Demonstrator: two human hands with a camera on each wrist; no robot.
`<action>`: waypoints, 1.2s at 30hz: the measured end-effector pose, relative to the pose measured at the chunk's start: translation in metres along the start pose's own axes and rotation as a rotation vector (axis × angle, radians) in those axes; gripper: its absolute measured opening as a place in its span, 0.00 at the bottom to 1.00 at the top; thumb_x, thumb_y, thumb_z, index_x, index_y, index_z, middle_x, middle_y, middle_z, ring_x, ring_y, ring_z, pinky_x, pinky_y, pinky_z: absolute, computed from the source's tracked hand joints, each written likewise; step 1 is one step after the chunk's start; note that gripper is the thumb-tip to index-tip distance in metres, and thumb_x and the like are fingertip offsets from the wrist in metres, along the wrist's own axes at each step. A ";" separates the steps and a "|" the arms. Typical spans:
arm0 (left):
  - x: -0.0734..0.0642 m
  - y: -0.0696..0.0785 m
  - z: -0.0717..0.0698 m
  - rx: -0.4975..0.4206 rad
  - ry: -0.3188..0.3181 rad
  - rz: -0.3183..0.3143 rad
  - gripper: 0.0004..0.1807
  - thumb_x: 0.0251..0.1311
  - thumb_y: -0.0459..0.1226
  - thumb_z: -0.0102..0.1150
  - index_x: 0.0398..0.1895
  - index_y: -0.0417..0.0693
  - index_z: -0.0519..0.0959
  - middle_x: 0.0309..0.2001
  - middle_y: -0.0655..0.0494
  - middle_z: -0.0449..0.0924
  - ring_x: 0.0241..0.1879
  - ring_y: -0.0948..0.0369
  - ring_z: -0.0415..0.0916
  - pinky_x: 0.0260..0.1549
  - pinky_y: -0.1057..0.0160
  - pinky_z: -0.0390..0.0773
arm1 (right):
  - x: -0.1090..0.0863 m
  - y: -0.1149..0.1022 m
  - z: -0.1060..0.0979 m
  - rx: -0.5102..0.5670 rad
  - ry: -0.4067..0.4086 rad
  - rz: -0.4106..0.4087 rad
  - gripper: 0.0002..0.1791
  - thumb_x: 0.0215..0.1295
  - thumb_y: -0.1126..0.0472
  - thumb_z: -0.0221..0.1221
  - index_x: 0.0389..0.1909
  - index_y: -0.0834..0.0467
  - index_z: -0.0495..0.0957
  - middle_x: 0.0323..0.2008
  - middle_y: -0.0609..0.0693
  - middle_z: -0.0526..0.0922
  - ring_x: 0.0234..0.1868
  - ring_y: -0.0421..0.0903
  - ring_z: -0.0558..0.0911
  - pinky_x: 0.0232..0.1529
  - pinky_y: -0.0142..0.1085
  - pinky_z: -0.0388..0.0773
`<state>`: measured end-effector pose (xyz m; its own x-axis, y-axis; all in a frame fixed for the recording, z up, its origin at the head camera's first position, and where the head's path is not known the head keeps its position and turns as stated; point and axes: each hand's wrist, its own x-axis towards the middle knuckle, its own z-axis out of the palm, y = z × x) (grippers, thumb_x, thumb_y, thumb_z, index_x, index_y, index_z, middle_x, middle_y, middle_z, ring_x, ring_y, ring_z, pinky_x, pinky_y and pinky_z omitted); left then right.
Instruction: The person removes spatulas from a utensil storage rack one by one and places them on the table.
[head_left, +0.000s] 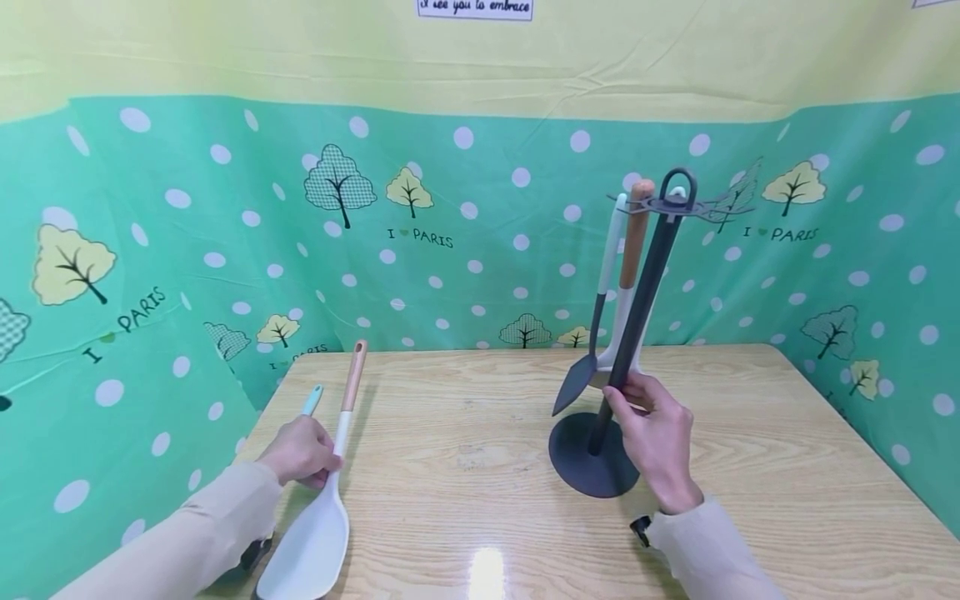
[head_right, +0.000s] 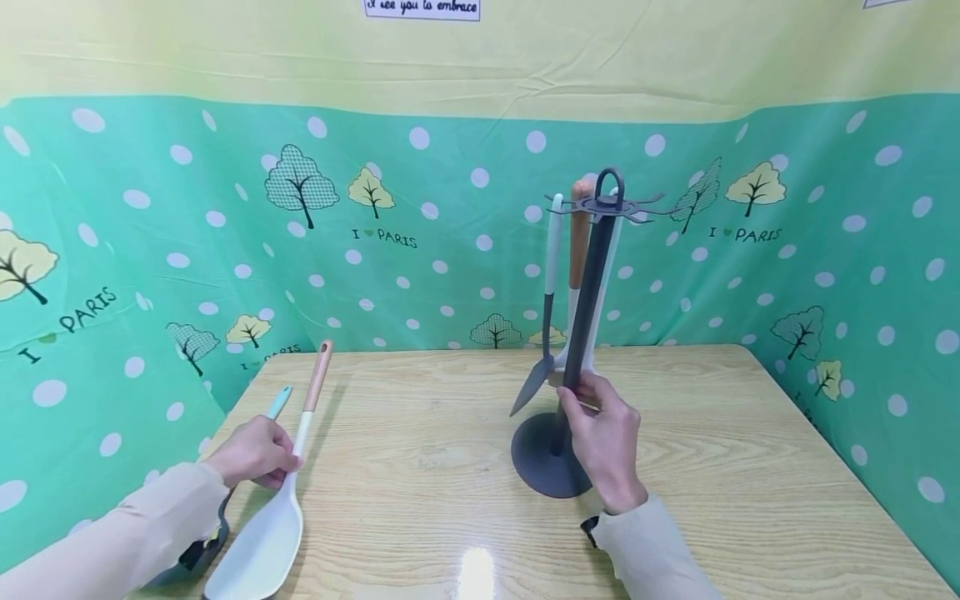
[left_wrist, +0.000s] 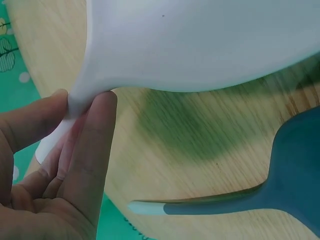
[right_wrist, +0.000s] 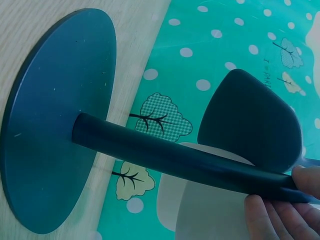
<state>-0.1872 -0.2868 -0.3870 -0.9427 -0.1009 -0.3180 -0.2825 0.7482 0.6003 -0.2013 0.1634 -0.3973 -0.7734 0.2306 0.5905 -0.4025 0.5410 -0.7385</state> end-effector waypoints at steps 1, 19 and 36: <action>0.001 0.000 0.000 0.004 0.000 -0.002 0.05 0.49 0.25 0.63 0.22 0.35 0.77 0.19 0.47 0.78 0.18 0.60 0.78 0.21 0.63 0.82 | 0.000 0.000 0.000 0.000 0.000 0.000 0.15 0.58 0.62 0.67 0.46 0.60 0.81 0.36 0.51 0.86 0.35 0.43 0.84 0.38 0.18 0.75; 0.017 -0.005 -0.004 0.034 -0.026 -0.019 0.05 0.48 0.26 0.63 0.22 0.35 0.76 0.18 0.47 0.79 0.16 0.59 0.78 0.20 0.63 0.81 | 0.001 -0.001 0.000 0.009 0.004 -0.002 0.14 0.58 0.63 0.66 0.46 0.60 0.81 0.37 0.51 0.86 0.36 0.43 0.85 0.37 0.19 0.76; 0.022 0.001 0.002 0.105 -0.021 -0.055 0.05 0.46 0.25 0.62 0.24 0.33 0.75 0.18 0.45 0.77 0.15 0.60 0.77 0.18 0.65 0.80 | 0.000 -0.001 0.000 0.010 0.003 -0.005 0.14 0.58 0.63 0.66 0.46 0.60 0.81 0.37 0.51 0.86 0.36 0.45 0.85 0.38 0.18 0.76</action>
<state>-0.2080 -0.2873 -0.3947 -0.9221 -0.1309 -0.3642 -0.3126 0.8068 0.5014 -0.2011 0.1631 -0.3966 -0.7701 0.2302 0.5950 -0.4112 0.5339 -0.7388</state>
